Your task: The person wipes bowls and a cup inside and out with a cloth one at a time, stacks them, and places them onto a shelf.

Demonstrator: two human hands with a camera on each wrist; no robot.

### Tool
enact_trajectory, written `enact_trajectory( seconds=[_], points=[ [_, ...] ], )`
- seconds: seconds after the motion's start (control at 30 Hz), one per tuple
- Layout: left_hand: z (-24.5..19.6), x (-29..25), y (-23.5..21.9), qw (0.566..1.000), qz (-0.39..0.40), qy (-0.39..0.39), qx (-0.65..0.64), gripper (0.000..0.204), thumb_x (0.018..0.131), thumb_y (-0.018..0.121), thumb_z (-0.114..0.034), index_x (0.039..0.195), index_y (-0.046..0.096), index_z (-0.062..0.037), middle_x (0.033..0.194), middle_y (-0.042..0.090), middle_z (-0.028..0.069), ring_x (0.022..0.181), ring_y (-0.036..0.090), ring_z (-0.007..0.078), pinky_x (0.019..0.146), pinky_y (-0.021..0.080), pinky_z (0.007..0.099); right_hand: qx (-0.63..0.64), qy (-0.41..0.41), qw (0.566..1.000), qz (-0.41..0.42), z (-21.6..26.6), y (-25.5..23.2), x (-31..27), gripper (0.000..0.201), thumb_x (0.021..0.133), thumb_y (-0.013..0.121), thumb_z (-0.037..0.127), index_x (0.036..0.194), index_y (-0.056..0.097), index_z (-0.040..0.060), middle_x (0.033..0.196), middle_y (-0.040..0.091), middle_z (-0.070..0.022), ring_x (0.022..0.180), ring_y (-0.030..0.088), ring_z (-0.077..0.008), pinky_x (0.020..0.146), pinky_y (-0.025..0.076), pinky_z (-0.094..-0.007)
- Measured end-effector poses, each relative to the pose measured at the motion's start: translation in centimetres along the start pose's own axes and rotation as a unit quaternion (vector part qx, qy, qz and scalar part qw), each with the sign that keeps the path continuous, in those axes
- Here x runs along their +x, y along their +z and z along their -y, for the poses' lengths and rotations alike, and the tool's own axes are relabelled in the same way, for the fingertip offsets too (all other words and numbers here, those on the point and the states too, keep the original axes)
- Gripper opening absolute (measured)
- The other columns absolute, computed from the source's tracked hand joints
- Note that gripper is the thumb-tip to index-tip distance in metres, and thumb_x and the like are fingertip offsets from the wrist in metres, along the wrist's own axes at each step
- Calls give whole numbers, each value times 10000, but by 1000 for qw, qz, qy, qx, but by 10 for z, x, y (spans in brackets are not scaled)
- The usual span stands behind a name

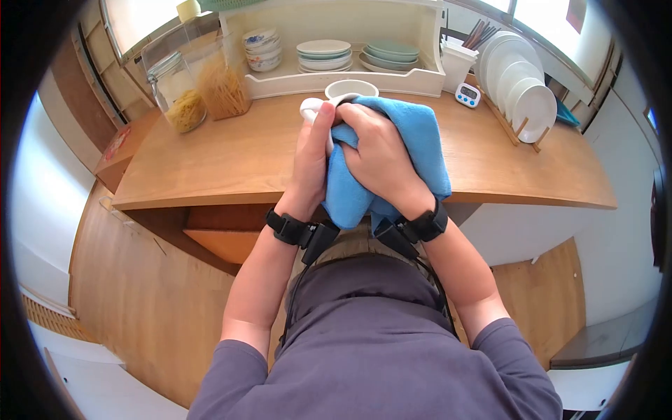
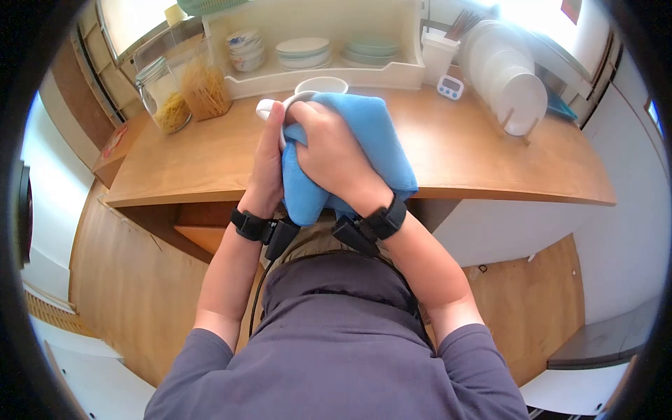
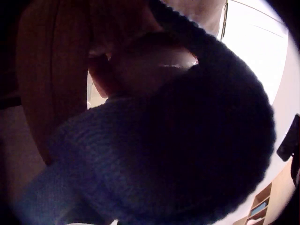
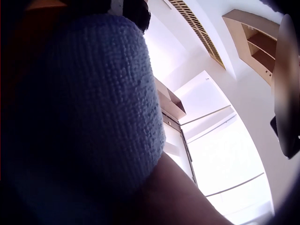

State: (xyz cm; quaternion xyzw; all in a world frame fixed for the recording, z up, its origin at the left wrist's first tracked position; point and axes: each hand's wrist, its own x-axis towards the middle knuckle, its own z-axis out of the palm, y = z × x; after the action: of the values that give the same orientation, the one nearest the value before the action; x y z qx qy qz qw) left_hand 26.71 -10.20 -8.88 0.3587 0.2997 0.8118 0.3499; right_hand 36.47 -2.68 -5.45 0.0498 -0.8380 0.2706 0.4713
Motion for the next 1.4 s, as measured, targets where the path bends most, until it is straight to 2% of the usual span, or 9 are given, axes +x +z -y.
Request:
enact_trajectory(
  seconds=[0.17,0.37,0.57,0.77,0.9,1.0,1.07,1.2,1.4],
  points=[
    [-11,-7,4,997,10,-47,-67,660,998,464,-624,1242,578,-22,1114,663,109,1014,651,183,906,537,336,-4,-1,998,64,8,-8,-23,261,831,537,21,1076,608,-39,956,634,-261,902,610,-433,834,487,-470],
    [-12,-7,-3,995,-19,-7,-100,757,977,384,-709,1262,589,-39,1138,677,112,1013,662,215,897,552,358,126,15,992,-11,26,-8,-44,332,789,547,-23,1114,614,-19,973,662,-206,928,641,-378,860,508,-425],
    [-12,-5,-7,995,-34,7,-89,716,981,373,-711,1118,634,-58,1007,677,65,903,646,166,802,552,308,-64,-77,994,-35,27,20,-45,490,845,718,79,1305,563,11,1289,597,-181,1209,563,-348,1063,426,-420],
    [-3,-37,24,999,-23,-25,-12,650,1022,388,-630,1250,582,-53,1107,669,75,974,654,164,837,554,308,-80,-48,988,-127,18,2,-51,312,848,775,169,1076,637,6,969,661,-154,881,646,-316,794,520,-392],
    [0,-51,35,998,1,-56,-34,651,1022,479,-547,1436,404,-50,1315,561,111,1209,569,202,1000,490,356,-42,-74,976,-198,29,-33,-47,208,903,739,196,847,661,12,695,600,-84,612,596,-229,578,473,-328],
    [-7,-54,44,988,86,79,102,830,823,809,-414,1431,399,-25,1327,556,95,1231,549,201,1039,444,345,90,79,958,-262,44,-60,-43,289,928,733,288,790,648,49,683,610,-37,633,625,-150,571,488,-328],
    [-15,-58,47,984,114,70,121,862,781,852,-361,1431,400,-21,1331,557,98,1225,552,194,1038,444,346,428,275,832,-223,43,-72,-42,374,987,655,371,754,620,80,689,597,28,655,590,-66,557,477,-286],
    [-14,-66,51,978,86,101,159,883,661,941,-224,1367,471,21,1261,615,108,1151,604,181,992,484,348,468,408,734,-275,78,-72,-26,415,1019,590,422,752,599,105,678,568,38,623,514,-36,536,430,-209],
    [-19,-76,60,978,3,148,146,842,599,973,-256,1269,551,31,1141,672,93,1022,656,159,885,535,306,407,195,846,-285,39,-55,-40,467,1046,517,442,869,677,41,738,666,-22,635,604,-66,590,509,-221]
  ],
)
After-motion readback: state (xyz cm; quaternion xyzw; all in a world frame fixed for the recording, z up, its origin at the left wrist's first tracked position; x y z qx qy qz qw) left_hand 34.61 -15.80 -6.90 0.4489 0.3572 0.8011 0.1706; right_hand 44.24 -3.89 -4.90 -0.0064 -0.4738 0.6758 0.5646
